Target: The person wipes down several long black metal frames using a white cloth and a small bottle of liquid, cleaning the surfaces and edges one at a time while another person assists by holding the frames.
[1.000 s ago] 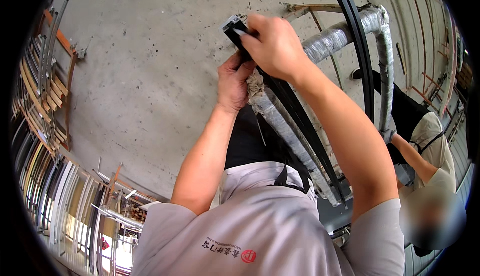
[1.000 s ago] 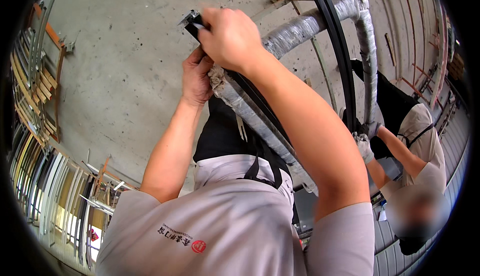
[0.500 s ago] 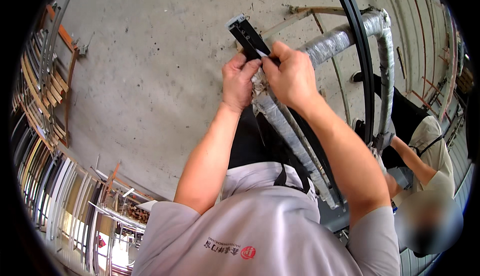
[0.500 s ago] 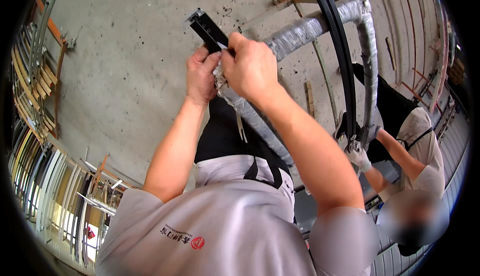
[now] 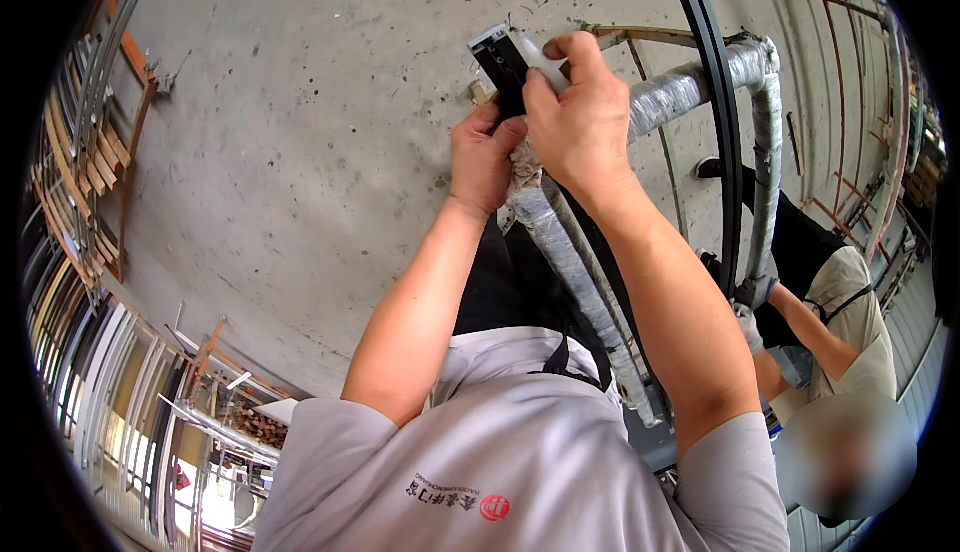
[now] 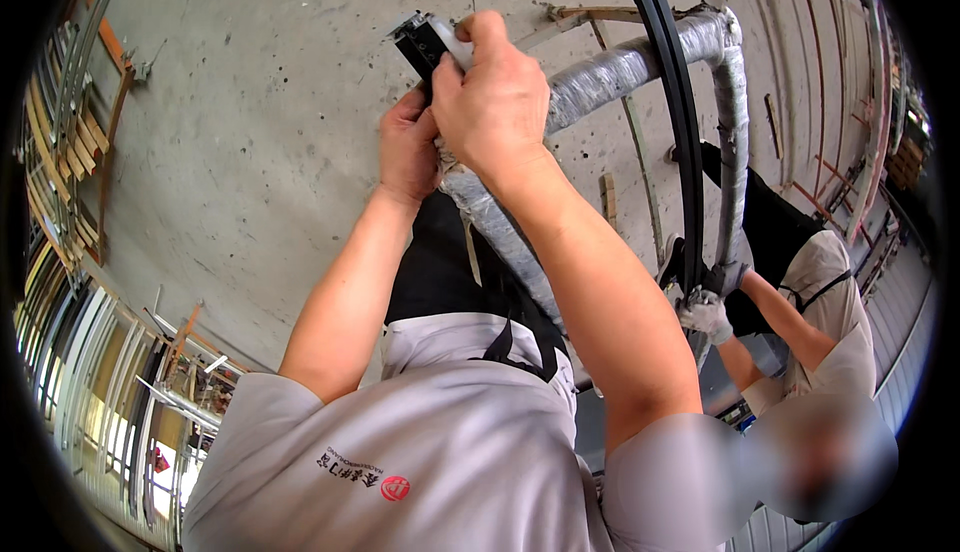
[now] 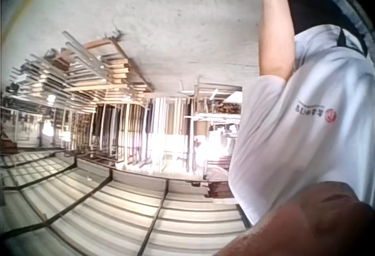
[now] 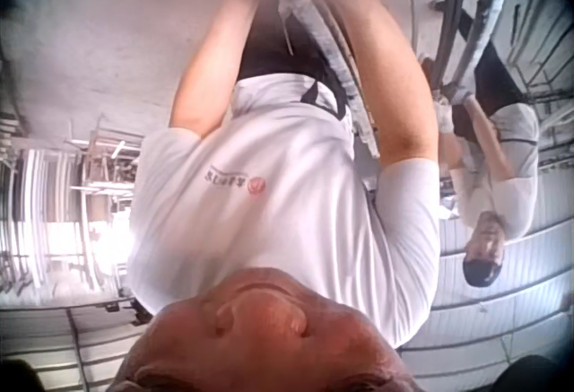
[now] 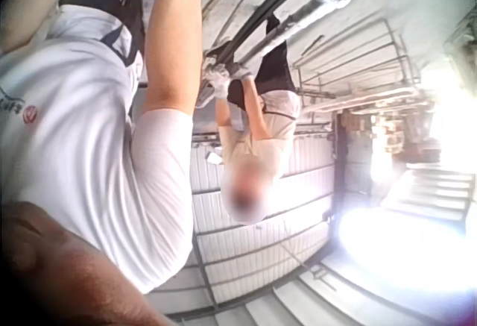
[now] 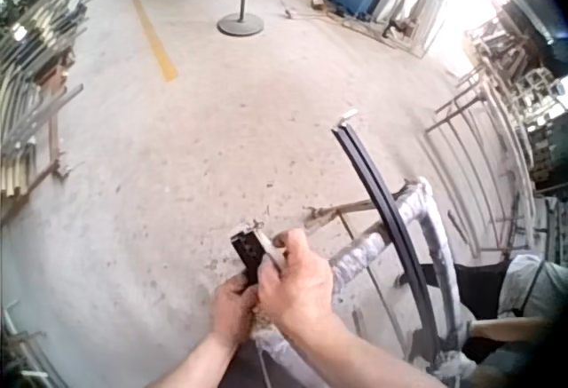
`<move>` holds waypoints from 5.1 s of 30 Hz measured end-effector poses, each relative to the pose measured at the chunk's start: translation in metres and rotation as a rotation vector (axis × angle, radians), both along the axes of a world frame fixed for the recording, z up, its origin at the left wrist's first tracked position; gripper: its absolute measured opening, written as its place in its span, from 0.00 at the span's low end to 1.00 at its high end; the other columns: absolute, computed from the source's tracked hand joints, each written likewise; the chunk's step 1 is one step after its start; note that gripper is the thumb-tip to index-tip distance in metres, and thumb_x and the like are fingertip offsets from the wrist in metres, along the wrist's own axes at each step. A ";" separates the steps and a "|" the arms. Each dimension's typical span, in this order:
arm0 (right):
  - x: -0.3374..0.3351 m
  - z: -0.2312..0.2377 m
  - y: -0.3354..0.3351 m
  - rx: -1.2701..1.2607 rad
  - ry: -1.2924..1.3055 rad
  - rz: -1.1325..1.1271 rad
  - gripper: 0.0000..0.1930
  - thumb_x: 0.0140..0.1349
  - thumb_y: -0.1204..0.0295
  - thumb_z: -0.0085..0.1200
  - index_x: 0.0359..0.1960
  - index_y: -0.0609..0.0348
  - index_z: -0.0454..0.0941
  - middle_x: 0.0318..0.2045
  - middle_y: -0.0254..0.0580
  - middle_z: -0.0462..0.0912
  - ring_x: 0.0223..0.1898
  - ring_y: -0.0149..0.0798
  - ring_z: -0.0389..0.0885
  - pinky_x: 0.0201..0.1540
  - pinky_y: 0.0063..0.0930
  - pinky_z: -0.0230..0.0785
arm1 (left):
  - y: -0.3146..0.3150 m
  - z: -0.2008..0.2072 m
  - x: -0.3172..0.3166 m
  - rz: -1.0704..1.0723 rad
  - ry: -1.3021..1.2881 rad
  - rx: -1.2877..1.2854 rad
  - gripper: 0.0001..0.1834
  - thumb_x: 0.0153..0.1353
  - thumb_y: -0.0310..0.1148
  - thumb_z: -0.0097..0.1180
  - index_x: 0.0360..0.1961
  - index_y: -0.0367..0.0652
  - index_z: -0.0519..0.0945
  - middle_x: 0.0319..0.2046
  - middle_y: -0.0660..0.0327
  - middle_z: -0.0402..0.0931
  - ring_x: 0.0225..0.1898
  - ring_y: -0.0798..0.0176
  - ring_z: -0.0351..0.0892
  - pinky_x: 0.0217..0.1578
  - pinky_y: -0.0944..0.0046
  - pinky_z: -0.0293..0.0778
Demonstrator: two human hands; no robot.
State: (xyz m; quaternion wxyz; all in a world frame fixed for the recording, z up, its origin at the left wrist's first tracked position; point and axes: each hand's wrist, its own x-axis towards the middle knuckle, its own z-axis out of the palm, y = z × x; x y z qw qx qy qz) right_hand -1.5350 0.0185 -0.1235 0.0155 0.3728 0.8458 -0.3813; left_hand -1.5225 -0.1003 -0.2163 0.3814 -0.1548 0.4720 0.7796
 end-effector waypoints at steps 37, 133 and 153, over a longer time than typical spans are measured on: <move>-0.025 -0.010 -0.013 -0.132 0.188 0.014 0.10 0.56 0.73 0.57 0.36 0.69 0.83 0.28 0.54 0.86 0.31 0.48 0.86 0.39 0.36 0.77 | -0.005 -0.011 0.002 0.017 -0.065 0.110 0.18 0.63 0.22 0.59 0.55 0.29 0.79 0.45 0.62 0.82 0.44 0.72 0.78 0.47 0.70 0.75; 0.261 0.001 0.008 -0.165 -0.161 -0.161 0.09 0.59 0.64 0.60 0.32 0.55 0.79 0.26 0.52 0.84 0.34 0.61 0.84 0.38 0.54 0.75 | 0.010 0.017 0.005 0.092 0.703 -0.706 0.10 0.68 0.29 0.54 0.42 0.31 0.80 0.37 0.60 0.79 0.36 0.64 0.80 0.38 0.64 0.79; 0.531 0.007 0.054 -0.411 -0.329 -0.115 0.10 0.56 0.65 0.59 0.31 0.60 0.79 0.28 0.55 0.83 0.38 0.59 0.82 0.43 0.50 0.73 | 0.092 -0.006 0.114 -0.546 1.988 -0.883 0.11 0.56 0.31 0.57 0.38 0.41 0.86 0.34 0.55 0.84 0.36 0.49 0.84 0.38 0.55 0.78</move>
